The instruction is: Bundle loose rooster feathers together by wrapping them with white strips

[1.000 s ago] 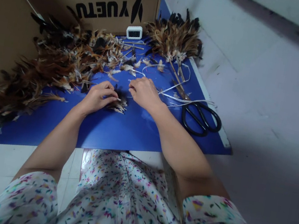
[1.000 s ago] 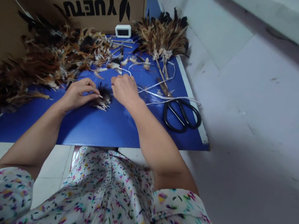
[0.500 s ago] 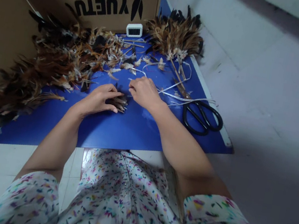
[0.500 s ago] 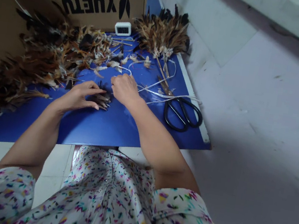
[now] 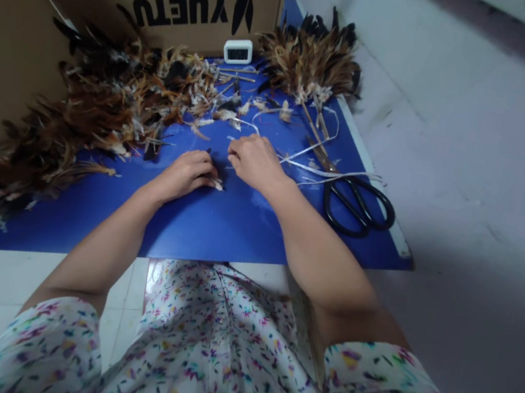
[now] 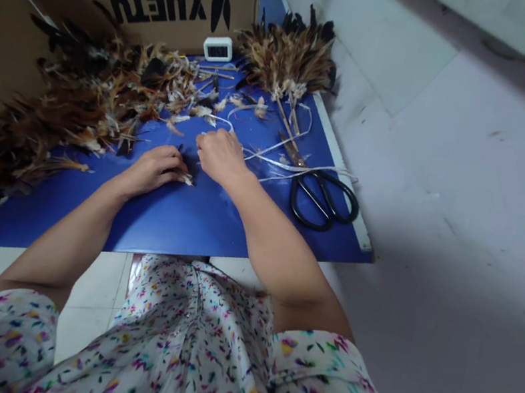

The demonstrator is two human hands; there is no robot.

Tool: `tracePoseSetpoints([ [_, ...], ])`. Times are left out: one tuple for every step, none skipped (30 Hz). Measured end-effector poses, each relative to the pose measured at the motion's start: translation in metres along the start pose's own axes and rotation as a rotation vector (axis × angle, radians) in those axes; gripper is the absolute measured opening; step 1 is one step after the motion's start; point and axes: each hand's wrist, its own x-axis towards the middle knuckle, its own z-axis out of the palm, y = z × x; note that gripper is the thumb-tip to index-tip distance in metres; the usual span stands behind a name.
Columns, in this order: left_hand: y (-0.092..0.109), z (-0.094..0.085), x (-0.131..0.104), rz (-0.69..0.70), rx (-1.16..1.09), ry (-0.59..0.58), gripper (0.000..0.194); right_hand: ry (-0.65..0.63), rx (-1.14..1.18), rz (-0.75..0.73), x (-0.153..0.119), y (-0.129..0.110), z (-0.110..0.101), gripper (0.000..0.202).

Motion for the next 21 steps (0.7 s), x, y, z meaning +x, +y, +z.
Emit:
tracePoseSetpoints([
  [0.000, 0.001, 0.001, 0.000, 0.007, 0.002, 0.014, -0.002, 0.001, -0.001, 0.000, 0.000, 0.000, 0.024],
  [0.000, 0.003, 0.002, 0.000, 0.018, 0.005, 0.014, -0.003, 0.003, -0.002, 0.000, 0.000, 0.000, 0.024],
  [0.001, 0.004, 0.002, 0.001, 0.034, 0.011, 0.013, -0.001, 0.004, -0.002, 0.000, 0.000, 0.000, 0.023],
  [0.001, 0.006, 0.003, -0.001, 0.054, 0.020, 0.013, 0.003, 0.007, -0.004, 0.000, 0.000, 0.000, 0.023],
  [0.001, 0.007, 0.004, -0.004, 0.075, 0.030, 0.013, 0.006, 0.015, -0.005, 0.001, 0.001, 0.001, 0.023],
  [0.002, 0.009, 0.004, -0.010, 0.094, 0.040, 0.013, 0.009, 0.030, -0.005, 0.001, 0.001, 0.001, 0.023],
  [0.003, 0.010, 0.004, -0.017, 0.107, 0.049, 0.012, 0.010, 0.053, -0.005, 0.001, 0.001, 0.001, 0.023],
  [0.003, 0.011, 0.004, -0.027, 0.114, 0.058, 0.012, 0.009, 0.083, -0.004, 0.002, 0.002, 0.001, 0.022],
  [0.003, 0.011, 0.004, -0.038, 0.116, 0.064, 0.011, 0.007, 0.119, -0.002, 0.002, 0.002, 0.001, 0.022],
  [0.003, 0.011, 0.003, -0.053, 0.113, 0.073, 0.010, 0.006, 0.163, 0.001, 0.002, 0.002, 0.000, 0.022],
  [0.002, 0.010, 0.003, -0.075, 0.110, 0.090, 0.010, 0.005, 0.211, 0.004, 0.002, 0.002, 0.000, 0.021],
  [0.002, 0.009, 0.002, -0.102, 0.104, 0.114, 0.010, 0.006, 0.259, 0.008, 0.002, 0.003, -0.001, 0.021],
  [0.000, 0.007, 0.001, -0.138, 0.087, 0.142, 0.010, 0.011, 0.307, 0.014, 0.002, 0.003, -0.001, 0.021],
  [-0.001, 0.006, 0.000, -0.181, 0.051, 0.175, 0.009, 0.021, 0.352, 0.021, 0.003, 0.003, -0.002, 0.021],
  [-0.001, 0.004, 0.000, -0.230, -0.008, 0.213, 0.007, 0.036, 0.393, 0.026, 0.003, 0.004, -0.002, 0.021],
  [-0.001, 0.003, -0.001, -0.281, -0.096, 0.252, 0.005, 0.058, 0.431, 0.029, 0.004, 0.004, -0.001, 0.021],
  [0.000, 0.001, -0.001, -0.328, -0.211, 0.289, 0.007, 0.086, 0.469, 0.029, 0.004, 0.003, -0.001, 0.022],
  [0.001, 0.000, 0.000, -0.371, -0.351, 0.322, 0.012, 0.116, 0.508, 0.022, 0.005, 0.002, -0.001, 0.024],
  [0.004, -0.001, 0.000, -0.410, -0.504, 0.347, 0.018, 0.145, 0.548, 0.008, 0.006, 0.001, -0.001, 0.026],
  [0.008, -0.002, 0.001, -0.443, -0.660, 0.360, 0.025, 0.168, 0.583, -0.013, 0.006, -0.001, -0.001, 0.029],
  [0.012, -0.003, 0.002, -0.473, -0.807, 0.356, 0.030, 0.183, 0.611, -0.039, 0.006, -0.003, -0.001, 0.032],
])
